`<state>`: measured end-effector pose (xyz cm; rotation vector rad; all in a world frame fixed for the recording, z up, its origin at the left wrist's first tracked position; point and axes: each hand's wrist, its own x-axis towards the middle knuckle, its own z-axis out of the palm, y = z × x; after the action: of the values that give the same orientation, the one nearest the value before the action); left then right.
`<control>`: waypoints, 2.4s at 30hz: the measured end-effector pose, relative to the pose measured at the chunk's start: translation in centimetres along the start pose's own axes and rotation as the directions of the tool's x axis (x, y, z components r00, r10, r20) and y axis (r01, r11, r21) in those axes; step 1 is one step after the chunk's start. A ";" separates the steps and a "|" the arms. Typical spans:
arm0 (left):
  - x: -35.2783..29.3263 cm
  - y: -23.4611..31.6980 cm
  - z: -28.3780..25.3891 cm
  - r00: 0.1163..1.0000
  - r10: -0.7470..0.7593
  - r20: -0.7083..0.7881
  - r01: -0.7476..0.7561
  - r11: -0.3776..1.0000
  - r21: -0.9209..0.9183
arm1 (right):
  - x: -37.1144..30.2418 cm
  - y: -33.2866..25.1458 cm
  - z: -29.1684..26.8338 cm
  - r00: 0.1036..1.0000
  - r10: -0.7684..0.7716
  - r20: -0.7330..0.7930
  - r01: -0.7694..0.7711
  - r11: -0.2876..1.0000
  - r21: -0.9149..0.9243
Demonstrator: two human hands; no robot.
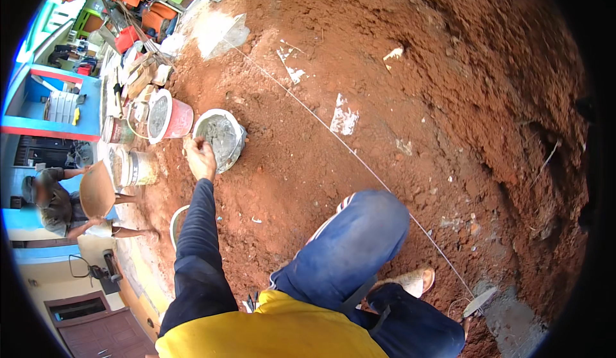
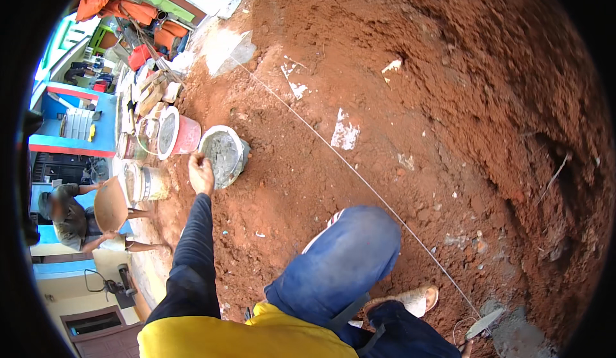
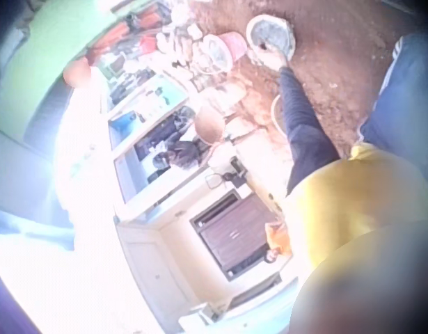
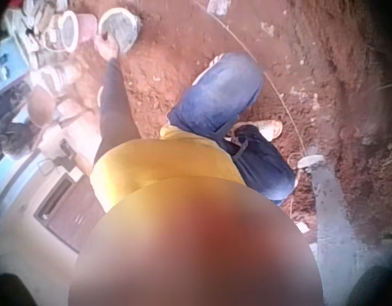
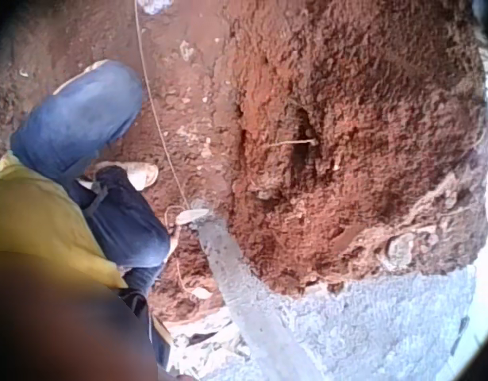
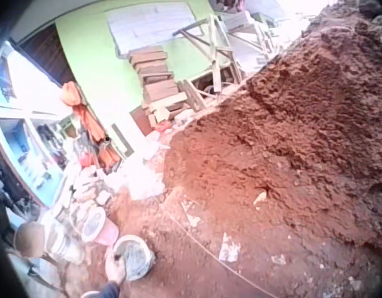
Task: The person scoops wet cement from a bucket with a trowel and spreads it along a string line on the ground. They place bricks into the cement, tap them with a hammer to level them, and continue adding more bricks along the line.
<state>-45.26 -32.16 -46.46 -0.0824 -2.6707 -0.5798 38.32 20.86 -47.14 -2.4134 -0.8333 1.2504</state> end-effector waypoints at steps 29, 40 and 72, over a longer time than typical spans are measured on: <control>4.6 14.0 -11.3 0.641 -0.309 0.702 0.747 0.459 -0.481 | -8.6 -21.8 12.8 0.679 -0.475 0.560 0.700 0.648 -0.298; -10.0 12.1 2.8 0.545 -0.065 0.836 0.763 0.452 -0.462 | -28.7 -28.5 33.0 -0.066 -0.077 0.995 0.963 -0.266 0.044; -12.5 8.1 7.9 0.437 -0.125 0.891 0.874 0.291 -0.389 | -29.8 -10.3 46.6 -0.020 0.490 0.872 0.939 0.309 -0.152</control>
<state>-35.64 -21.23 -54.88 0.5700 -2.6529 -2.6567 -16.92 10.48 -49.65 -0.4507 -3.1188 2.6425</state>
